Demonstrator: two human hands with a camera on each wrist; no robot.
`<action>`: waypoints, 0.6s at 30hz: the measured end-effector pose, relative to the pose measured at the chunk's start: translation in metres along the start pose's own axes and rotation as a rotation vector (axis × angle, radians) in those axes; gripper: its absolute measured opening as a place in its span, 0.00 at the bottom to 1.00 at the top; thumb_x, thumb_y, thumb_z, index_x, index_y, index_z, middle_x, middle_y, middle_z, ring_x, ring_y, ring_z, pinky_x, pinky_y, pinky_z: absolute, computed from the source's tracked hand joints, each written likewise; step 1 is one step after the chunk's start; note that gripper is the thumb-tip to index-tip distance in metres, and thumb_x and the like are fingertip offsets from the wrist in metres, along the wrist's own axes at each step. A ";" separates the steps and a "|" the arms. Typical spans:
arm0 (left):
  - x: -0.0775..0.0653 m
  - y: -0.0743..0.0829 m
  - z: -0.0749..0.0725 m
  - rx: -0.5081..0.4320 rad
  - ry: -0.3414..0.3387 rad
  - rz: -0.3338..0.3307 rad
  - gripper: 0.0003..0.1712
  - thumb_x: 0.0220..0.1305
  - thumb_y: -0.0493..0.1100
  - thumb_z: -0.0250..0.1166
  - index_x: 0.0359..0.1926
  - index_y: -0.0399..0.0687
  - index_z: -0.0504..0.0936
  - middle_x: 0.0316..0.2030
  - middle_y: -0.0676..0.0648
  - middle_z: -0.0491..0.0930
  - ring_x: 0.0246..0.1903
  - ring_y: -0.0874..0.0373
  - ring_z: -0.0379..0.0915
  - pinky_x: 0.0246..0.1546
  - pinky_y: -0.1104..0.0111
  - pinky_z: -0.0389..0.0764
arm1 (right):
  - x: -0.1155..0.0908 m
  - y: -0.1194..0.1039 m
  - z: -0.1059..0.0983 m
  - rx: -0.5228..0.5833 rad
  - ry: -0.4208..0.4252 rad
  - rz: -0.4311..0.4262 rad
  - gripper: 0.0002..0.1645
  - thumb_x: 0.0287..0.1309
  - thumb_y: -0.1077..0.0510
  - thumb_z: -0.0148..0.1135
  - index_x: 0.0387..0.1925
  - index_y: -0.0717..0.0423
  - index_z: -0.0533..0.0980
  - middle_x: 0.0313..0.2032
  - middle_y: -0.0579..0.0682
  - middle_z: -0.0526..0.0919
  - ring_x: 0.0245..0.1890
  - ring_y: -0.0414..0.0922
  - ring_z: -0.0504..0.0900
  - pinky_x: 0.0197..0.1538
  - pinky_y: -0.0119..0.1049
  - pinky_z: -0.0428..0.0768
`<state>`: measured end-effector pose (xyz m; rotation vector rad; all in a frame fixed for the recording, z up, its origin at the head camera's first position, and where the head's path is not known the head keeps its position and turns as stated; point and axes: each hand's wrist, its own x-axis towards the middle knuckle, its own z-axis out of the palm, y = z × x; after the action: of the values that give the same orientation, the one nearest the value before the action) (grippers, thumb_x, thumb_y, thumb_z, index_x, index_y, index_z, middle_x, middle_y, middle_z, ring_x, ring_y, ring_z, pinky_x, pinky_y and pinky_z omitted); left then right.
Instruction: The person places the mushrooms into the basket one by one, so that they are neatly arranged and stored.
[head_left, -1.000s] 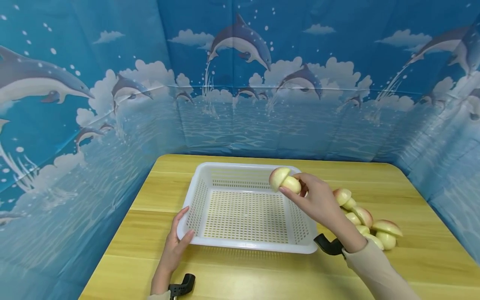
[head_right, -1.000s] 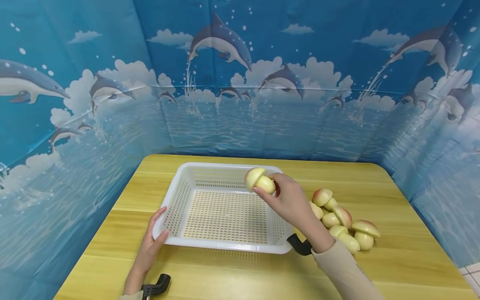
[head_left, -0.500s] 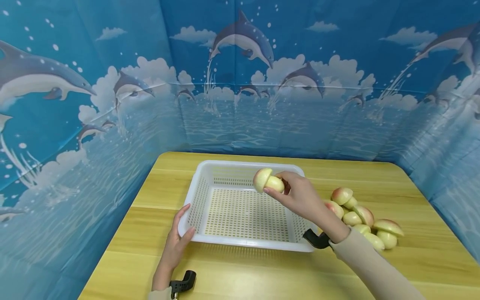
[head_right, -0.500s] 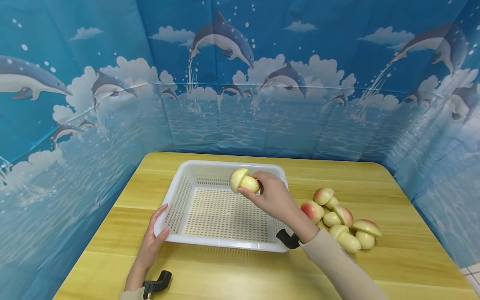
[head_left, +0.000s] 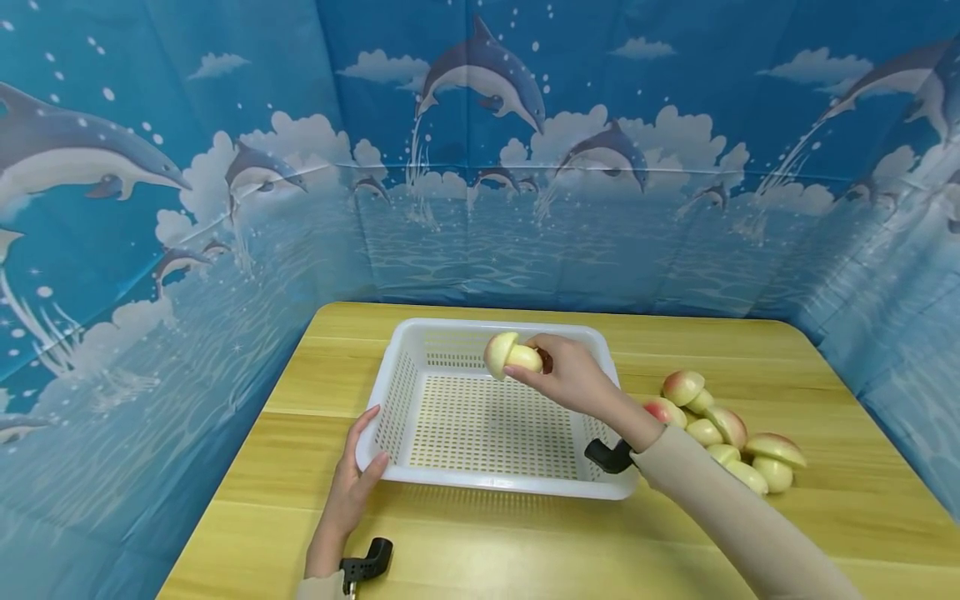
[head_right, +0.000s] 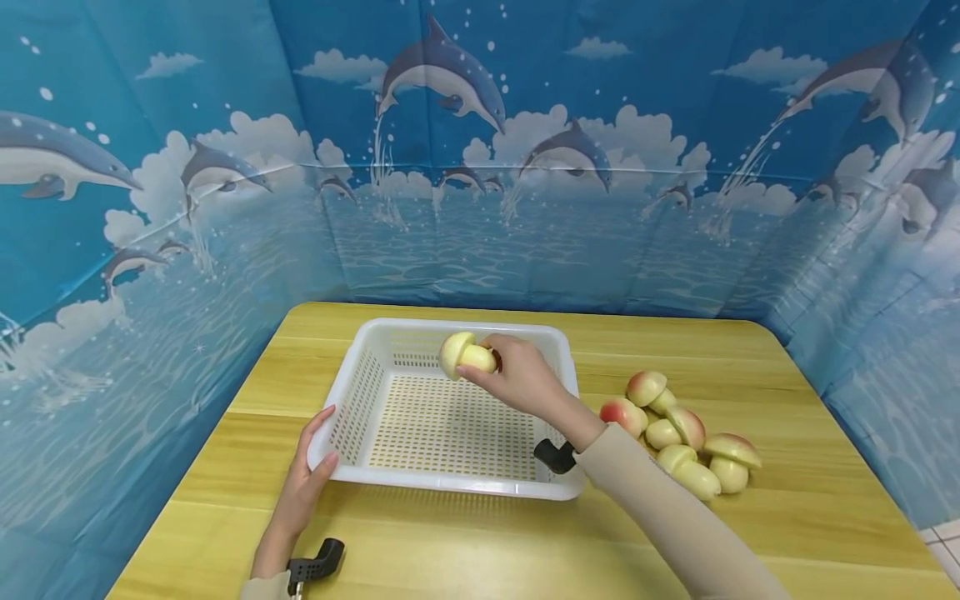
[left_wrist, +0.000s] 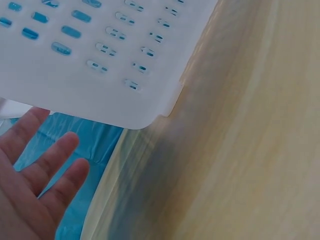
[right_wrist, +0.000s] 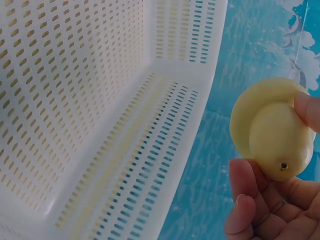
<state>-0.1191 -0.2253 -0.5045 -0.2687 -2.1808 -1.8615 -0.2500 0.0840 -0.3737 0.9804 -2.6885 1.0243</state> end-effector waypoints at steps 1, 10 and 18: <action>0.000 0.000 0.000 0.001 0.001 -0.003 0.35 0.66 0.34 0.51 0.72 0.53 0.54 0.68 0.39 0.58 0.59 0.42 0.63 0.52 0.67 0.70 | 0.002 0.000 0.001 0.002 -0.009 0.007 0.21 0.54 0.41 0.65 0.38 0.53 0.78 0.22 0.43 0.73 0.20 0.42 0.68 0.23 0.36 0.68; 0.000 -0.002 -0.001 0.006 -0.009 -0.006 0.35 0.66 0.34 0.50 0.72 0.54 0.53 0.69 0.38 0.55 0.60 0.40 0.61 0.51 0.66 0.70 | 0.016 -0.002 0.013 0.023 -0.076 0.065 0.23 0.56 0.40 0.64 0.41 0.54 0.78 0.24 0.45 0.75 0.19 0.42 0.69 0.23 0.36 0.68; -0.001 0.001 -0.001 0.002 -0.022 0.001 0.35 0.67 0.34 0.50 0.72 0.53 0.52 0.68 0.37 0.56 0.60 0.40 0.62 0.51 0.66 0.71 | 0.026 -0.001 0.025 0.039 -0.108 0.068 0.23 0.56 0.41 0.64 0.39 0.56 0.77 0.23 0.45 0.75 0.19 0.42 0.69 0.23 0.36 0.68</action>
<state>-0.1183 -0.2263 -0.5039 -0.2920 -2.1964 -1.8645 -0.2665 0.0542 -0.3843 0.9857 -2.8174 1.0695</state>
